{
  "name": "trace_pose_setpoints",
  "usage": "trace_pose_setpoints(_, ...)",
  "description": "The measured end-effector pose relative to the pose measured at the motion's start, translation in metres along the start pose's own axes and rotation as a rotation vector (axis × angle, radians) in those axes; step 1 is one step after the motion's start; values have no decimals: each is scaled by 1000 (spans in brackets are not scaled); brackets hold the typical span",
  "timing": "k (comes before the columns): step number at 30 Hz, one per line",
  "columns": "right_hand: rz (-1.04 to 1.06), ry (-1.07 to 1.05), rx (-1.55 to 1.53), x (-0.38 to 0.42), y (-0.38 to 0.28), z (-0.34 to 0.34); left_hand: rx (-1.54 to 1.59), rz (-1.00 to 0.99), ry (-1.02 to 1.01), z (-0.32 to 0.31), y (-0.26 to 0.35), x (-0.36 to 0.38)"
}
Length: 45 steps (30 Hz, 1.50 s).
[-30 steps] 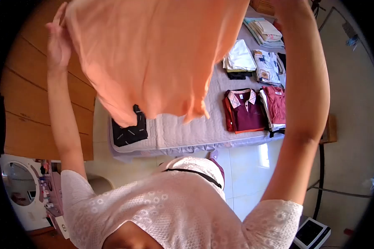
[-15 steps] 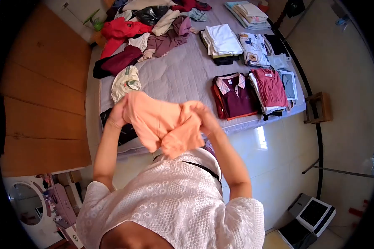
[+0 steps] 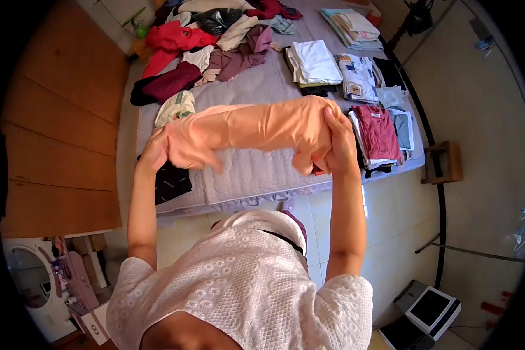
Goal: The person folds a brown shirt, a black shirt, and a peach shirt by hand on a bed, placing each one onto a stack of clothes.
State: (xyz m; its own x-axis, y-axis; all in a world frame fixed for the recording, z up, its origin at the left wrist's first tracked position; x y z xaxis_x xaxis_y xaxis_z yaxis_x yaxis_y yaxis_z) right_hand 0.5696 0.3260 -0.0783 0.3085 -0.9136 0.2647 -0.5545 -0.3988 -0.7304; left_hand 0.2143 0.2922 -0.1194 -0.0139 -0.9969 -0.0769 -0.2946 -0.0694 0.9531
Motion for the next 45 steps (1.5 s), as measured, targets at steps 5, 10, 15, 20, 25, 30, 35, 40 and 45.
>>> trace_pose_setpoints(5, -102, -26, -160, 26, 21, -9, 611, 504, 117, -40, -53, 44)
trace_pose_setpoints(10, -192, -11, -156, 33, 36, 28, 369, 508, 24, -12, -146, 66)
trace_pose_setpoints(15, -191, 138, -216, 27, 39, 60, 230, 176, 128, 12, -91, 41)
trace_pose_setpoints(20, -320, 207, -204, -12, 49, 80, 202, 205, 201, 28, -64, 7)
trace_pose_setpoints(25, 227, 23, 53, 0, -59, -16, 97, -373, 240, 30, 80, -43)
trace_pose_setpoints(30, 470, -300, 622, 38, -103, -21, 151, -584, 99, 38, 137, -30)
trace_pose_setpoints(35, 311, -77, 826, -20, -101, -7, -237, -691, 15, -21, 119, -52)
trace_pose_setpoints(40, 496, -69, 756, -20, -121, -21, -211, -509, -84, 22, 128, -100)
trace_pose_setpoints(45, 688, -28, 596, -7, -134, -32, -256, -635, -55, -5, 159, -90)
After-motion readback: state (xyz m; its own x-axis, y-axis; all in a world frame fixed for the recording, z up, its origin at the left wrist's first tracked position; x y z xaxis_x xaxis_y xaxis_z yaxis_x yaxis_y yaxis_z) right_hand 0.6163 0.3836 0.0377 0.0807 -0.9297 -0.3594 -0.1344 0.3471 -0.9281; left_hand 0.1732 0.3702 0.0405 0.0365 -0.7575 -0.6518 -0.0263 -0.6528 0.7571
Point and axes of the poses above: each hand's wrist, its own x-axis away from the middle knuckle, its own z-axis out of the back of the hand, y = z × x, the point moved 3 cm from there along -x, towards the middle knuckle, and after that the axes turned 15 degrees about -z, right-handed, at the moved point
